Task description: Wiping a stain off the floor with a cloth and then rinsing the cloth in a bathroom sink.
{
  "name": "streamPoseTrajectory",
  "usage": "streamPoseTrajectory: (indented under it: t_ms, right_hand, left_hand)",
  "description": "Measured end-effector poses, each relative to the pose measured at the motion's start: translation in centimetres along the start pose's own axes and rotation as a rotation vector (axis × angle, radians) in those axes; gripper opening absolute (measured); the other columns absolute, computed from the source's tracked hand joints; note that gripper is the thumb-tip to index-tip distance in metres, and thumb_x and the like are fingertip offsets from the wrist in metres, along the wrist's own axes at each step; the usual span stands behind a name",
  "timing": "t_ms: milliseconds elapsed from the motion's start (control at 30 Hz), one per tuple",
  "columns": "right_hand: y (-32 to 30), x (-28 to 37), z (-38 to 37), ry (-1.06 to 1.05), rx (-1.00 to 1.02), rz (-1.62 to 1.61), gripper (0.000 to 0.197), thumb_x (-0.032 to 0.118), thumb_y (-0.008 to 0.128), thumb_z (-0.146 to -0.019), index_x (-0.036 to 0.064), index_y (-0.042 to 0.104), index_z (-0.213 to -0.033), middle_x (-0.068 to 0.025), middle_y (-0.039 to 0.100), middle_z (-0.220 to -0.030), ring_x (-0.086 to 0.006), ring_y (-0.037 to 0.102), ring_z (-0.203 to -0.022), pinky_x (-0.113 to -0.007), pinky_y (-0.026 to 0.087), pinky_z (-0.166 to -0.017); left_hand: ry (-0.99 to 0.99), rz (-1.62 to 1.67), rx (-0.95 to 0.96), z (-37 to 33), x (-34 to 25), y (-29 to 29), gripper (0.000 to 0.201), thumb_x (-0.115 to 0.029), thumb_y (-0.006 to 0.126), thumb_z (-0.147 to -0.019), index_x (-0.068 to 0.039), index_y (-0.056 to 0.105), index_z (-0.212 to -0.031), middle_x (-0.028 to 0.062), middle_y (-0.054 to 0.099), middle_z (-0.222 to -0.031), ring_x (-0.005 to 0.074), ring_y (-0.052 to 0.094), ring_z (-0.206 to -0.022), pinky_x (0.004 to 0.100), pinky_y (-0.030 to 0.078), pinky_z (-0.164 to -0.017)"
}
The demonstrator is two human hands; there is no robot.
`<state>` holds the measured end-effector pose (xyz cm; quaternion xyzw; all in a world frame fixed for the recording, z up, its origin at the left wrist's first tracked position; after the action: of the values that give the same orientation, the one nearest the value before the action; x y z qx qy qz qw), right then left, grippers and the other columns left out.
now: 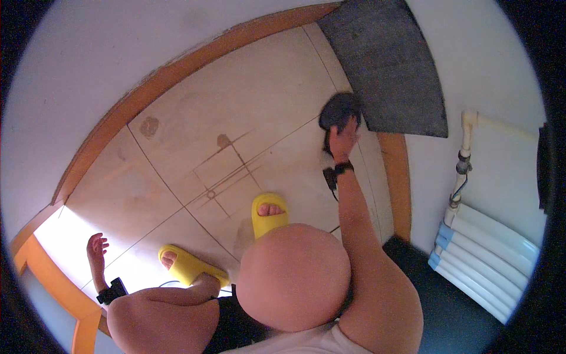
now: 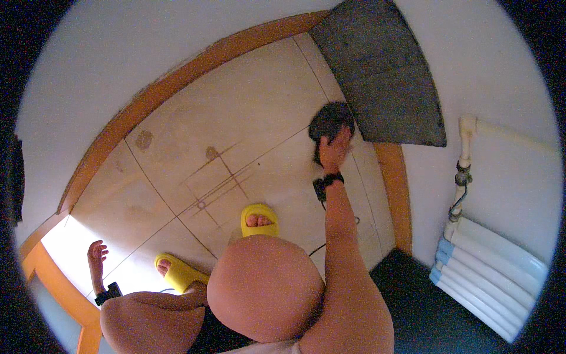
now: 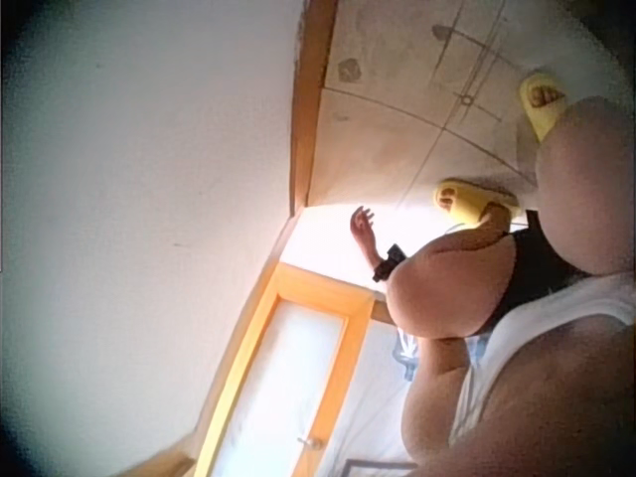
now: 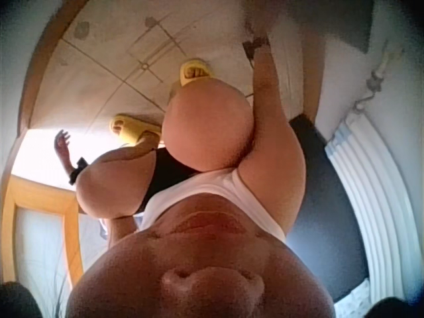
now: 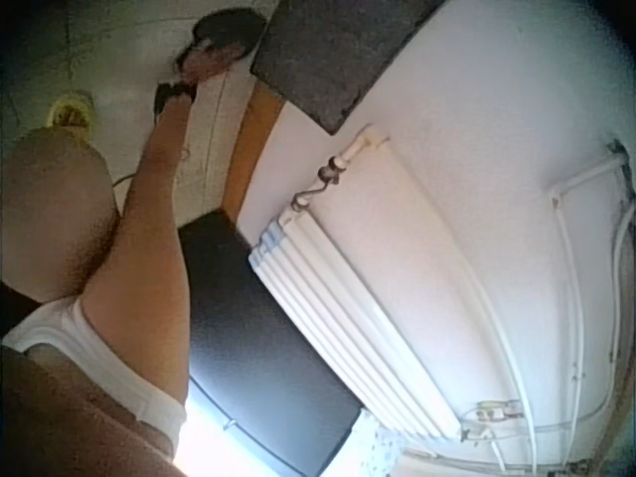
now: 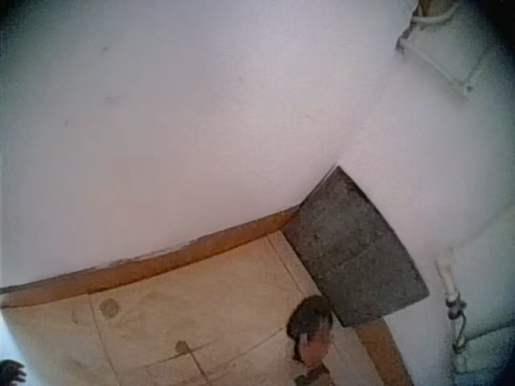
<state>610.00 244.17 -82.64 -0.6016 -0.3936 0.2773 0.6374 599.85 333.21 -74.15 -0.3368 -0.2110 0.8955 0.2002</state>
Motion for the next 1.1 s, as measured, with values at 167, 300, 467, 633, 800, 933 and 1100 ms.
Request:
streamPoseTrajectory:
  t_ms: [167,300,467,633,800,933,1100]
  right_hand:
    - [-1.5,-9.0,6.8,0.100,0.060,0.100,0.079,0.033,0.056,-0.083,0.0023,0.019,-0.145,-0.0216,0.024,-0.148,-0.0365,0.023,-0.137,-0.057,0.016,-0.109]
    - [-1.4,-12.4,4.1,0.127,-0.022,0.076,0.077,0.041,0.052,-0.085,0.0023,0.022,-0.144,-0.0223,0.025,-0.148,-0.0440,0.023,-0.135,-0.059,0.018,-0.108]
    - [0.4,0.8,-0.8,-0.005,0.030,0.123,0.079,0.049,0.051,-0.084,0.0035,0.024,-0.144,-0.0228,0.024,-0.148,-0.0505,0.024,-0.131,-0.061,0.021,-0.105]
    - [2.5,18.7,-3.2,-0.454,-0.010,0.061,0.086,0.049,0.060,-0.077,0.0075,0.026,-0.144,-0.0224,0.024,-0.148,-0.0514,0.022,-0.131,-0.064,0.014,-0.106]
    - [3.7,33.1,1.7,-0.780,0.122,-0.010,0.087,0.049,0.063,-0.075,0.0090,0.027,-0.144,-0.0217,0.023,-0.148,-0.0505,0.019,-0.133,-0.064,0.009,-0.107]
    - [3.8,41.5,10.9,-1.074,0.283,-0.116,0.088,0.049,0.066,-0.069,0.0089,0.035,-0.140,-0.0209,0.028,-0.146,-0.0494,0.020,-0.133,-0.065,0.010,-0.107]
    - [3.1,43.8,27.0,-1.542,0.629,-0.256,0.080,0.045,0.068,-0.065,0.0124,0.045,-0.134,-0.0149,0.036,-0.143,-0.0436,0.022,-0.134,-0.060,0.009,-0.111]
  left_hand:
    - [0.007,-0.038,-0.015,0.9,0.9,-1.4,0.044,-0.049,0.049,-0.092,-0.013,0.055,-0.116,0.0048,0.062,-0.096,0.0170,0.060,-0.081,0.0330,0.045,-0.068]
    - [0.012,-0.046,-0.007,-0.4,-0.1,0.6,0.034,-0.036,0.052,-0.094,-0.010,0.055,-0.116,0.0045,0.063,-0.094,0.0142,0.059,-0.080,0.0295,0.045,-0.068]
    - [0.066,-0.044,-0.003,0.8,-2.1,0.1,0.033,-0.036,0.052,-0.094,-0.010,0.055,-0.115,0.0070,0.063,-0.096,0.0167,0.061,-0.082,0.0312,0.047,-0.069]
    - [0.077,-0.004,-0.031,-0.1,-3.0,1.3,0.026,-0.025,0.050,-0.096,-0.007,0.055,-0.114,0.0072,0.063,-0.095,0.0157,0.061,-0.085,0.0285,0.048,-0.071]
    - [0.114,-0.024,-0.045,1.4,-4.3,1.3,0.022,-0.014,0.047,-0.096,-0.005,0.055,-0.114,0.0085,0.063,-0.097,0.0163,0.061,-0.087,0.0290,0.049,-0.072]
    - [0.017,-0.039,-0.042,1.8,-5.1,1.5,0.022,-0.011,0.046,-0.096,0.000,0.054,-0.114,0.0116,0.063,-0.101,0.0206,0.062,-0.093,0.0324,0.052,-0.080]
    - [0.029,-0.032,-0.055,2.1,-6.0,2.0,0.022,-0.012,0.047,-0.096,0.000,0.055,-0.112,0.0116,0.063,-0.100,0.0204,0.062,-0.091,0.0325,0.052,-0.079]
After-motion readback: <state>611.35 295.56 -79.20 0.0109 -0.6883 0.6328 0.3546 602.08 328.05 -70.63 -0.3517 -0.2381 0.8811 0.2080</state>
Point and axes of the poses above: each hand's wrist, its own z-axis away from the middle knuckle, its own y-axis out of the palm, x = y × z, the point moved 6 cm from there along -z, towards the middle knuckle
